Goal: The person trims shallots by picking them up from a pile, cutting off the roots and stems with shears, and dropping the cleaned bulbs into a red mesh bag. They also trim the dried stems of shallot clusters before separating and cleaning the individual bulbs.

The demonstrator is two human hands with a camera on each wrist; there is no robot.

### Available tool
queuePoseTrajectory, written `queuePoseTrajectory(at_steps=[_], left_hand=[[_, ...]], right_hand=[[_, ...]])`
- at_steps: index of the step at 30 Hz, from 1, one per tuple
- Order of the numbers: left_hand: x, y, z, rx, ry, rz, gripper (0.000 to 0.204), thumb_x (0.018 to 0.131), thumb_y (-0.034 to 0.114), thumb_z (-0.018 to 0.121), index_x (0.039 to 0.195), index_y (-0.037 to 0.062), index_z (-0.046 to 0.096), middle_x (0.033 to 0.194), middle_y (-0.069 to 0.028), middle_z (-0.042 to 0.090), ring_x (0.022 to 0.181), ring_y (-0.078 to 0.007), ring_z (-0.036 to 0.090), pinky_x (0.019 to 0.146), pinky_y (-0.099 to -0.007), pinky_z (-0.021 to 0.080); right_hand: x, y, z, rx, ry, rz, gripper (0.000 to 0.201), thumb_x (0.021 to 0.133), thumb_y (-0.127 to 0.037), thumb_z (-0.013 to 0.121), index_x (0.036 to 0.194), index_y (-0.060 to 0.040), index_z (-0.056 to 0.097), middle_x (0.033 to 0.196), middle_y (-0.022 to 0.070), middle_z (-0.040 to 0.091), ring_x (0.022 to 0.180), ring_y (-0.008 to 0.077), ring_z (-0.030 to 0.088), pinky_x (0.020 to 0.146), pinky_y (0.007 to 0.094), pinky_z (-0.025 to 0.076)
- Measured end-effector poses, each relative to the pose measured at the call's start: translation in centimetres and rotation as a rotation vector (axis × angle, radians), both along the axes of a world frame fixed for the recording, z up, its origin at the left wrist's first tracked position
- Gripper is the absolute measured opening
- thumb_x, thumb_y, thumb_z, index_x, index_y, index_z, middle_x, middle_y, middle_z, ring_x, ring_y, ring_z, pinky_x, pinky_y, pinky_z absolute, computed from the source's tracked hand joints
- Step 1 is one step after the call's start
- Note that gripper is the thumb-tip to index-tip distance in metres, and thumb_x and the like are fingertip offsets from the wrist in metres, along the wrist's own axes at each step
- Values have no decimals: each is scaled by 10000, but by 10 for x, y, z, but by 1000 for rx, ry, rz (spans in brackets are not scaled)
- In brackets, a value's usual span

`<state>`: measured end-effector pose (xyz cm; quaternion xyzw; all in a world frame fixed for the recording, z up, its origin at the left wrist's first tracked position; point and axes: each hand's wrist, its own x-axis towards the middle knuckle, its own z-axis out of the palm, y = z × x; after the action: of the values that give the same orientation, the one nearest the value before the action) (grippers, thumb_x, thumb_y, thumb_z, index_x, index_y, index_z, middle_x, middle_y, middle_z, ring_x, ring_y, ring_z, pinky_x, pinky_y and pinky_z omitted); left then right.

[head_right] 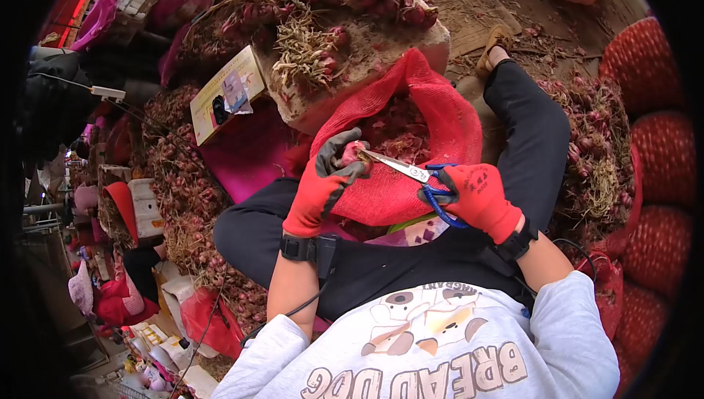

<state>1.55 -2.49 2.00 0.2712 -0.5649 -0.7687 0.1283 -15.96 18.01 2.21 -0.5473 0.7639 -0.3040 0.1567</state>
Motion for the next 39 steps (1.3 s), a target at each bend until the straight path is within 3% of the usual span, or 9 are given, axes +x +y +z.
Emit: queuePoseTrajectory(at_steps=[5,9,16,22,26,29,32,35,39], left_hand=[[-1,4,-18,-164,3,-49,496,791,-48,679,1260,-20,517,1150,-70,602,992,-127,583,869,-270,496],[-8,6,-16,-208,38,-132,488,758,-27,704,1220,-10,547,1150,-68,608,1018,-137,580,893,-293,482],[-3,6,-34,-676,-80,24,524,673,-40,732,1166,8,559,1069,-77,597,987,-147,581,839,-284,488],[-6,6,-26,-189,-13,45,385,734,-86,636,1103,6,575,965,-38,635,864,-96,600,767,-245,503],[-2,1,-25,18,-39,-36,331,775,-80,619,1094,1,582,996,-45,641,857,-83,608,760,-241,501],[0,1,-22,29,-39,-54,313,764,-41,675,1041,67,578,869,-2,652,658,-45,559,560,-187,432],[0,13,7,-93,-285,91,273,722,-16,726,955,54,603,895,-24,624,699,-85,569,606,-231,465],[-11,8,-9,-801,9,55,257,676,6,767,874,23,604,918,-60,577,779,-156,587,663,-294,490],[-11,8,-5,-743,64,35,243,649,14,777,812,7,596,952,-93,546,851,-235,589,719,-338,492]], right_hand=[[-11,-31,-11,155,-1159,-214,259,860,-321,683,931,-77,635,729,-4,587,551,103,534,535,267,447],[-1,-74,-30,21,-1439,-64,290,899,-288,639,1054,-42,645,816,2,628,658,93,577,626,233,482],[25,-85,-34,-72,-1496,12,340,865,-202,689,1143,-25,605,984,52,676,824,98,619,668,241,493],[23,-83,-38,-163,-1221,-115,304,853,-138,694,1098,-19,559,1025,66,669,827,102,617,686,252,506],[20,-76,-41,-143,-1521,-31,274,886,-193,652,1088,-34,560,932,54,637,775,125,604,674,281,517],[17,-73,-49,-81,-1804,-2,253,911,-233,609,1069,-42,560,859,40,592,750,140,590,664,313,526],[17,-74,-53,-83,-1787,-6,227,919,-252,589,1027,-56,556,828,35,561,753,153,586,659,335,530],[21,-72,-46,-109,-1721,-94,219,912,-248,598,1015,-59,560,840,43,568,765,154,590,662,333,528],[18,-69,-39,-78,-1737,-50,288,910,-250,600,1106,-39,573,840,39,583,751,145,588,675,319,529]])
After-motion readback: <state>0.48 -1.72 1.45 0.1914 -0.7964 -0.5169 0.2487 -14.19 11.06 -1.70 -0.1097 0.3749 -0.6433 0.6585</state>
